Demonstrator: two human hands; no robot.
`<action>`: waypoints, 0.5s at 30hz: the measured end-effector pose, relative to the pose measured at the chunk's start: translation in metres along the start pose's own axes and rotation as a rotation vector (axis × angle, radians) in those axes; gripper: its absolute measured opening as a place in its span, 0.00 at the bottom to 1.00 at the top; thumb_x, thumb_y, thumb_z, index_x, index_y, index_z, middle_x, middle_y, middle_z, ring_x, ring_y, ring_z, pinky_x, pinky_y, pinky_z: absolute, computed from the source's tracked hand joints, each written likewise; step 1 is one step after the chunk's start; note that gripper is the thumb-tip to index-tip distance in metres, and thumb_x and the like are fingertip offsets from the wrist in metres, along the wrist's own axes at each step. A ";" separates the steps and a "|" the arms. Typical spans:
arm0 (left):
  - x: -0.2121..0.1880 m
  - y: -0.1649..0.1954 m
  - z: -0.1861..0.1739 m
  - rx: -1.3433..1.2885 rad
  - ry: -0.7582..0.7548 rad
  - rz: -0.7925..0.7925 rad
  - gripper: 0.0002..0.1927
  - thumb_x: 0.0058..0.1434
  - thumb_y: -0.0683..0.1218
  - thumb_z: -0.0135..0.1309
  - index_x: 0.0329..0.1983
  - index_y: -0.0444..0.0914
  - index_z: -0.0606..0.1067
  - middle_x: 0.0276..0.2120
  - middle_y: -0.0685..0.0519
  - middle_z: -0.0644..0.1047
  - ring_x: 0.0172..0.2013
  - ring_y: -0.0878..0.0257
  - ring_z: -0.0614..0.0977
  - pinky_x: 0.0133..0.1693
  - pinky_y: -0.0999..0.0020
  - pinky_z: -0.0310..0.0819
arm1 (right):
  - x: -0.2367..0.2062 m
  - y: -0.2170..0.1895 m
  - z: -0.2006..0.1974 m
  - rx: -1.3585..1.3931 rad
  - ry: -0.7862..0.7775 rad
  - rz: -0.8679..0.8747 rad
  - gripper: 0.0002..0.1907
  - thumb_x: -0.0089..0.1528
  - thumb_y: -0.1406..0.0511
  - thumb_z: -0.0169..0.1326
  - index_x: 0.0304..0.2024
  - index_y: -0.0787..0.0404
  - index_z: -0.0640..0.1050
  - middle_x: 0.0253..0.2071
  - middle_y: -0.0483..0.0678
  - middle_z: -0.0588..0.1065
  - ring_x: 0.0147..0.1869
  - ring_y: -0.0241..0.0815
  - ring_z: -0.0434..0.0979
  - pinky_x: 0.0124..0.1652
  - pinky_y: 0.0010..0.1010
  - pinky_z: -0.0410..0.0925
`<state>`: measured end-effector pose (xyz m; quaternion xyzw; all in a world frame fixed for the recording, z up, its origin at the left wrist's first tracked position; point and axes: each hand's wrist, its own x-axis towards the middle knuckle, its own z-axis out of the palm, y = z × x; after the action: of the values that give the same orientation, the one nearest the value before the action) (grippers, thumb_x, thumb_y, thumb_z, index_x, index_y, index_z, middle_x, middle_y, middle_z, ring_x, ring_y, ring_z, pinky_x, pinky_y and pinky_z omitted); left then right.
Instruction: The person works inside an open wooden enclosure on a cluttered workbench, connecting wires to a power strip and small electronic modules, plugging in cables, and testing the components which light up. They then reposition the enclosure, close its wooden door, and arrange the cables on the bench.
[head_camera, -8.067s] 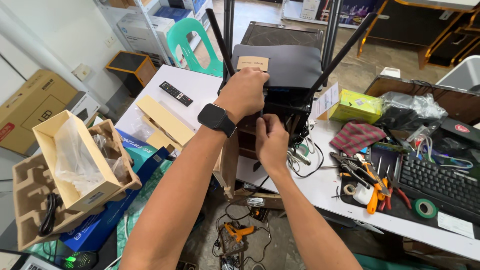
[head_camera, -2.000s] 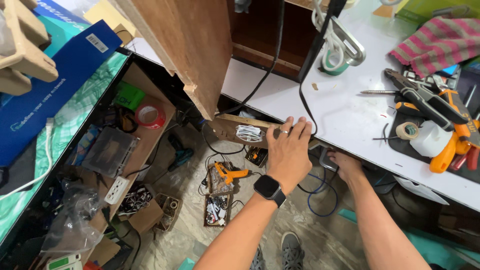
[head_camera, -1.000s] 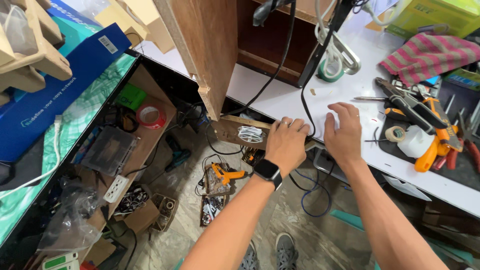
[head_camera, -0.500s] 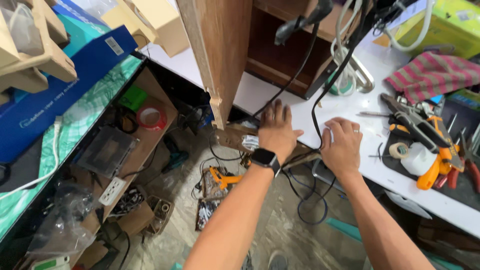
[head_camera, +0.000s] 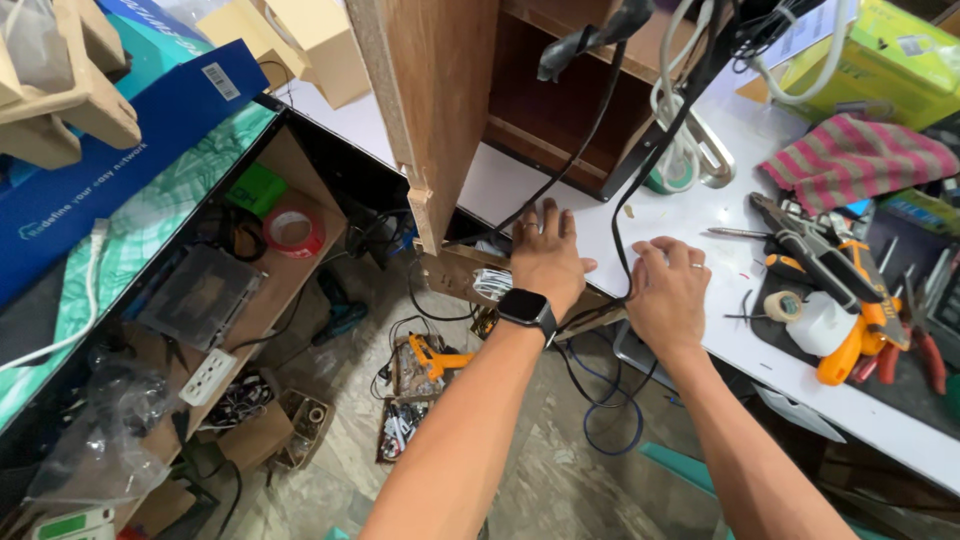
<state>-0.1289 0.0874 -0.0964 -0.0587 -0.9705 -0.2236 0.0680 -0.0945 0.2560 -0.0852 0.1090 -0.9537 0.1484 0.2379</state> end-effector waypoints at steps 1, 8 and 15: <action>0.002 0.001 -0.001 0.005 -0.028 -0.010 0.43 0.54 0.60 0.63 0.67 0.34 0.65 0.69 0.42 0.60 0.69 0.41 0.59 0.66 0.45 0.52 | 0.000 0.000 0.000 0.003 0.001 -0.004 0.12 0.62 0.70 0.56 0.49 0.58 0.81 0.52 0.51 0.74 0.58 0.57 0.69 0.52 0.47 0.62; 0.007 0.005 -0.007 0.035 -0.123 -0.062 0.44 0.55 0.62 0.62 0.69 0.36 0.64 0.71 0.44 0.59 0.70 0.43 0.57 0.68 0.46 0.51 | 0.001 0.002 0.001 -0.044 -0.024 -0.023 0.14 0.60 0.70 0.57 0.49 0.57 0.80 0.52 0.52 0.73 0.58 0.59 0.68 0.52 0.49 0.61; 0.009 0.007 -0.003 0.042 -0.155 -0.096 0.44 0.55 0.61 0.63 0.70 0.39 0.63 0.72 0.45 0.56 0.72 0.43 0.54 0.68 0.46 0.49 | -0.003 0.009 0.005 -0.017 -0.010 -0.027 0.15 0.58 0.70 0.57 0.49 0.57 0.79 0.52 0.52 0.73 0.57 0.60 0.68 0.52 0.49 0.61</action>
<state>-0.1364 0.0930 -0.0898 -0.0277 -0.9790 -0.2011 -0.0168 -0.0966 0.2633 -0.0927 0.1206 -0.9545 0.1367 0.2361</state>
